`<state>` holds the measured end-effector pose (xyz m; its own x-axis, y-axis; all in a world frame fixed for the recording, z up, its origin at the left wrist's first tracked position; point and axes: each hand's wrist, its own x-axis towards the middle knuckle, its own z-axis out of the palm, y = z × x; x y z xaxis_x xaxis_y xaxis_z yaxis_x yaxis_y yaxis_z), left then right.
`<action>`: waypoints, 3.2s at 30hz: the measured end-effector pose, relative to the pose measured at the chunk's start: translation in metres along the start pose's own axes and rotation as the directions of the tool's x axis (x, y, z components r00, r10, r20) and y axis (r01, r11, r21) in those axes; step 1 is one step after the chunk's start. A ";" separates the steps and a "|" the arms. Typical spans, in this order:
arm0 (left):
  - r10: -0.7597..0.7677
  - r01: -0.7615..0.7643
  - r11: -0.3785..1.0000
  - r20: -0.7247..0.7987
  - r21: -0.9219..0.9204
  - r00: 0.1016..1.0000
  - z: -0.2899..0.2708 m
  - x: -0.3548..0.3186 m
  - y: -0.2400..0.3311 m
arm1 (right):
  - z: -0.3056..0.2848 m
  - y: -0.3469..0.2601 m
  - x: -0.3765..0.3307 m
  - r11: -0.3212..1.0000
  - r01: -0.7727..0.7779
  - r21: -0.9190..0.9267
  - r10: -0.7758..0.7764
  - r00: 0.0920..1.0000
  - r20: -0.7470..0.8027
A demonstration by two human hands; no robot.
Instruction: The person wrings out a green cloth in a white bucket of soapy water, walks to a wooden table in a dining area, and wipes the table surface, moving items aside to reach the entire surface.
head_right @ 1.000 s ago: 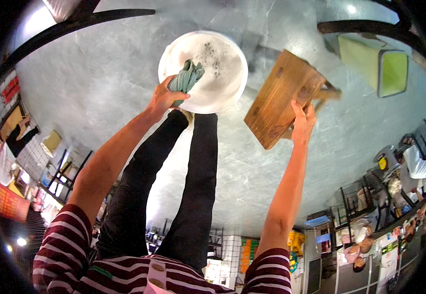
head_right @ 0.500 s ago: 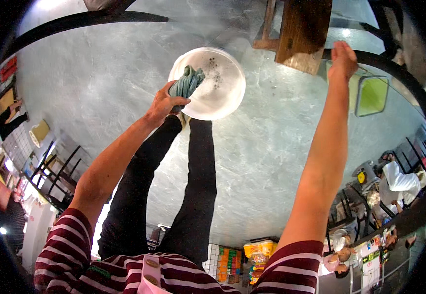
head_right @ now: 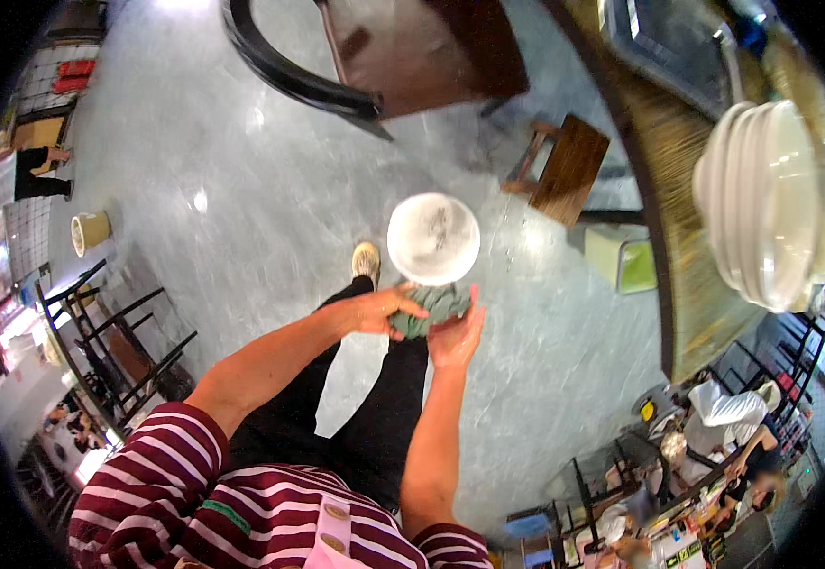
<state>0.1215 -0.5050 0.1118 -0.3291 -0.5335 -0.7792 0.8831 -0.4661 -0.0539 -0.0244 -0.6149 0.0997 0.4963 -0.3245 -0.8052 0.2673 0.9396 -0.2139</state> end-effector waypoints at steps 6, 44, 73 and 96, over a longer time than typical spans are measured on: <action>-0.062 0.137 0.961 0.297 -0.239 0.953 0.044 -0.071 -0.018 | 0.083 -0.035 -0.054 0.938 -0.037 -0.344 0.174 0.910 0.376; 0.814 -0.349 0.580 -0.506 0.736 0.285 0.136 -0.068 -0.037 | 0.170 -0.029 -0.025 0.456 0.124 -0.881 -0.030 0.992 0.125; 0.420 -0.816 0.536 -0.907 0.218 0.034 0.020 -0.233 -0.308 | 0.017 -0.224 0.024 0.229 -0.262 -0.937 0.688 0.724 -0.034; -0.355 -0.922 -0.315 -0.872 -0.227 0.336 0.048 -0.024 -0.753 | 0.122 0.155 -0.194 -0.732 0.184 -0.656 0.371 0.915 -0.157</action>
<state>-0.5518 -0.1754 0.2006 -0.1321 0.6019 -0.7876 0.1009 0.7986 0.5934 0.0214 -0.4200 0.2898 0.4240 0.0684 -0.9031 -0.6456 -0.6764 -0.3544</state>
